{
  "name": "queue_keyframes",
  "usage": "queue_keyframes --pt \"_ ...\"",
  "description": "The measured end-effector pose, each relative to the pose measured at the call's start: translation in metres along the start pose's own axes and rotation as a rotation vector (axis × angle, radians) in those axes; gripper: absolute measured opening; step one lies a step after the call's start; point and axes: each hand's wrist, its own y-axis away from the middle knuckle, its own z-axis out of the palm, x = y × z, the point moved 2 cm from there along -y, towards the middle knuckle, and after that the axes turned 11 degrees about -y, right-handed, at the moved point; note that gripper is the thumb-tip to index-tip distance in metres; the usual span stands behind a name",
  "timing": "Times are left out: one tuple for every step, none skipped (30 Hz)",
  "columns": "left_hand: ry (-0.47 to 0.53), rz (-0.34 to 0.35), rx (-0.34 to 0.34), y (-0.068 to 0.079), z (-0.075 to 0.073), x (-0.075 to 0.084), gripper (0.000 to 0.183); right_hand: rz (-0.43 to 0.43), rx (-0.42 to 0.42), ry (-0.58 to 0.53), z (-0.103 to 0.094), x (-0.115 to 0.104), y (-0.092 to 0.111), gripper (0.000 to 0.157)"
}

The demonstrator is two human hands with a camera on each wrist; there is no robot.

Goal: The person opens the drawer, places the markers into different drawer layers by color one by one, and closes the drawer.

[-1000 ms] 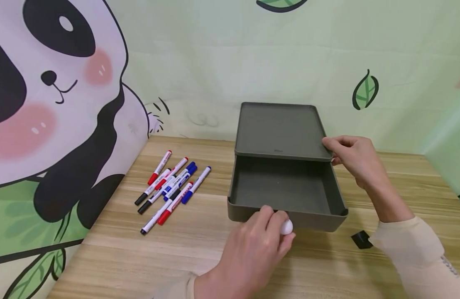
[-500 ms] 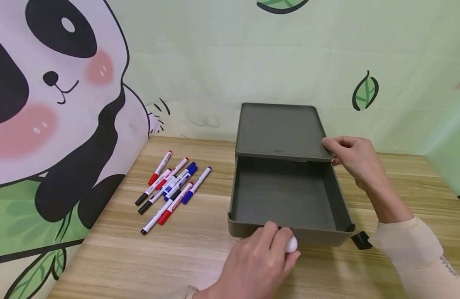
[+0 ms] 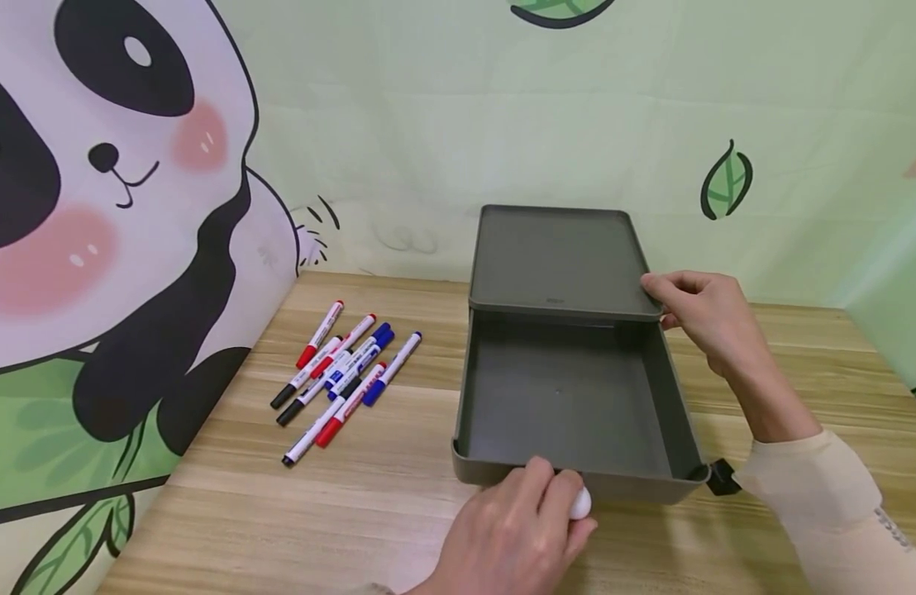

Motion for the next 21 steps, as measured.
queue_keyframes --pt "0.001 0.002 -0.008 0.000 -0.001 0.000 0.024 -0.001 0.000 0.003 0.000 0.000 0.000 0.058" --pt "0.005 0.002 -0.016 0.001 -0.001 0.000 0.025 -0.002 0.000 0.005 0.000 0.000 0.000 0.058" --pt "0.005 0.002 -0.023 0.001 -0.002 0.000 0.026 -0.001 0.000 0.005 0.001 -0.001 0.000 0.058" --pt "0.005 0.000 -0.027 0.001 -0.002 0.000 0.026 0.000 0.001 0.006 0.001 -0.001 0.000 0.058" --pt "0.008 -0.004 -0.030 0.001 -0.003 0.000 0.026 0.001 0.001 0.007 0.001 -0.001 0.000 0.058" --pt "0.007 -0.010 -0.025 0.001 -0.005 -0.001 0.025 0.004 0.000 0.008 0.001 -0.001 0.000 0.058" --pt "0.008 -0.016 -0.018 0.001 -0.006 -0.001 0.023 0.008 0.001 0.008 0.001 0.000 0.000 0.059" --pt "0.015 -0.023 -0.012 0.001 -0.008 -0.002 0.022 0.010 0.000 0.006 0.001 0.000 0.000 0.059" --pt "0.026 -0.034 -0.006 0.000 -0.010 -0.003 0.021 0.012 0.000 0.005 0.001 0.000 0.000 0.059" --pt "0.036 -0.049 0.002 -0.001 -0.012 -0.004 0.022 0.013 0.000 0.006 0.001 0.000 0.000 0.059" --pt "0.037 -0.065 0.014 -0.001 -0.015 -0.006 0.024 0.013 0.000 0.006 0.001 0.000 -0.001 0.060" --pt "0.029 -0.083 0.027 -0.002 -0.018 -0.008 0.029 0.014 -0.001 0.006 0.001 0.000 -0.001 0.060" --pt "0.025 -0.102 0.037 -0.003 -0.021 -0.011 0.034 0.012 0.000 0.007 0.001 0.001 -0.001 0.060" --pt "0.029 -0.123 0.044 -0.005 -0.024 -0.014 0.037 0.011 0.001 0.010 0.001 0.001 -0.001 0.060" --pt "0.028 -0.146 0.049 -0.005 -0.026 -0.017 0.038 0.012 0.002 0.011 0.001 0.001 -0.001 0.060" --pt "0.022 -0.165 0.056 -0.007 -0.029 -0.020 0.036 0.012 0.002 0.012 0.001 0.001 -0.001 0.060" --pt "0.021 -0.182 0.059 -0.008 -0.031 -0.023 0.031 0.013 0.004 0.012 0.001 0.001 -0.001 0.060" --pt "0.029 -0.201 0.055 -0.009 -0.034 -0.026 0.027 0.013 0.004 0.013 0.001 0.001 -0.001 0.060" --pt "0.033 -0.219 0.052 -0.010 -0.036 -0.029 0.023 0.013 0.005 0.014 0.001 0.001 -0.001 0.060" --pt "0.037 -0.236 0.050 -0.011 -0.038 -0.032 0.020 0.013 0.005 0.015 0.001 0.001 -0.001 0.060" --pt "0.036 -0.250 0.046 -0.012 -0.040 -0.035 0.020 0.014 0.006 0.014 0.001 0.001 -0.001 0.060"
